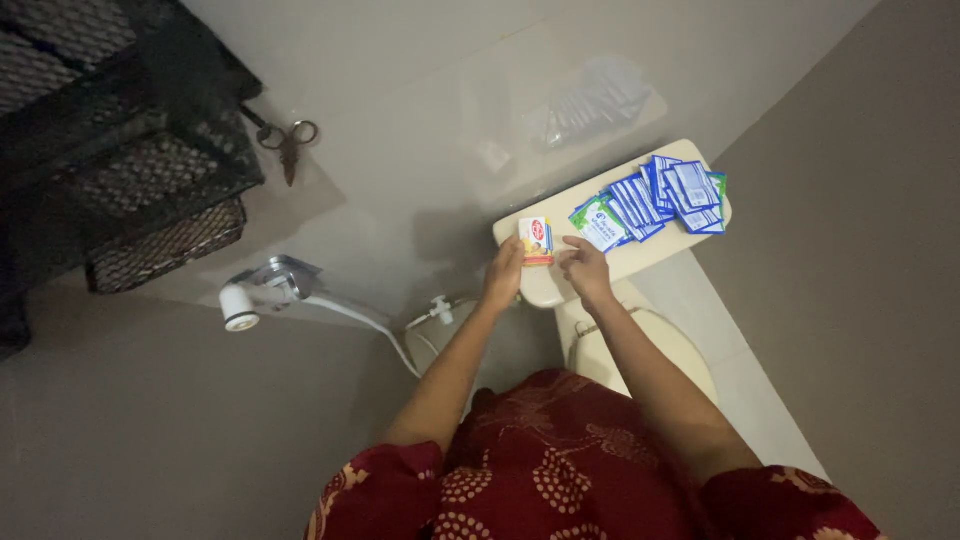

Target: Organize various toiletries like toothpaste, toothbrushes, and soap into a wall-mounted wire basket.

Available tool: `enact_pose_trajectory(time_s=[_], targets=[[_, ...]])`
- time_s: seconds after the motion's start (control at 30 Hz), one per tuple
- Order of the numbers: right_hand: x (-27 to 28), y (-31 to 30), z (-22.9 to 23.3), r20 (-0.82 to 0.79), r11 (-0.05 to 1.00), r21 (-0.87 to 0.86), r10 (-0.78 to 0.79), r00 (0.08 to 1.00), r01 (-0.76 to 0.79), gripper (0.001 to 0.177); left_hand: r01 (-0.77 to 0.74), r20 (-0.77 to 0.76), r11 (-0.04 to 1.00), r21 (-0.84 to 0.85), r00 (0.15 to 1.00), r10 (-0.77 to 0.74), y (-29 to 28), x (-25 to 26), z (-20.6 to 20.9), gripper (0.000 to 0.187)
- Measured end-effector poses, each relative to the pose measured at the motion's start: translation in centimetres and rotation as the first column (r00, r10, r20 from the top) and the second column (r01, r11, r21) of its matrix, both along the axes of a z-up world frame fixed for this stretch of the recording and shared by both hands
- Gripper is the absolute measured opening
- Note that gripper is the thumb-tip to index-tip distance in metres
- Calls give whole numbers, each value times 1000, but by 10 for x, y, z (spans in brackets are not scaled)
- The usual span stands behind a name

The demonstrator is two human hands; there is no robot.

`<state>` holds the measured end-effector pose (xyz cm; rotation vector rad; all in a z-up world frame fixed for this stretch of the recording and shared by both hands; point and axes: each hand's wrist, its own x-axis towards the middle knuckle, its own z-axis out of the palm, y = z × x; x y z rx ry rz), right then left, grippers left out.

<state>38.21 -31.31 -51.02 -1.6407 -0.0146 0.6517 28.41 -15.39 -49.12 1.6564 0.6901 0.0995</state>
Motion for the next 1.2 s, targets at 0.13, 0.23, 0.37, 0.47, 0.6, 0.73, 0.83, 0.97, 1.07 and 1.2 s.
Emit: enact_pose_trajectory(time_s=[0.13, 0.23, 0.37, 0.47, 0.6, 0.73, 0.83, 0.97, 1.07, 1.2], targets=[[-3, 6, 7, 3, 1000, -7, -17, 1000, 17, 57, -40, 240, 999, -36, 970, 48, -4, 12, -50, 59], [-5, 12, 12, 29, 999, -50, -6, 1000, 7, 57, -95, 232, 992, -83, 966, 112, -7, 20, -73, 59], [-7, 16, 15, 88, 995, -96, 33, 996, -24, 55, -70, 104, 998, 9, 992, 69, -10, 20, -70, 61], [-7, 17, 19, 126, 986, -164, 53, 991, -32, 51, -83, 164, 997, -1, 983, 82, -15, 19, -67, 60], [-9, 17, 33, 179, 969, -244, 73, 981, -28, 45, -81, 188, 997, 7, 979, 78, -23, 12, -41, 60], [-5, 14, 14, 115, 994, -108, 21, 993, -9, 44, -78, -12, 997, -3, 997, 78, -27, 13, -12, 62], [-3, 11, 21, 155, 980, -199, 28, 988, 3, 41, -64, -2, 997, 40, 998, 64, -29, 14, -14, 63], [0, 10, 26, 136, 999, -53, -2, 991, 9, 44, -86, 92, 995, 55, 993, 80, -30, 12, 1, 59], [3, 6, 23, 94, 999, 40, -14, 996, 11, 45, -91, 291, 990, -112, 949, 120, -30, 12, 8, 54], [5, 1, 40, -63, 981, 188, -32, 998, 44, 44, -88, 384, 932, -351, 895, 229, -23, 22, -34, 58]])
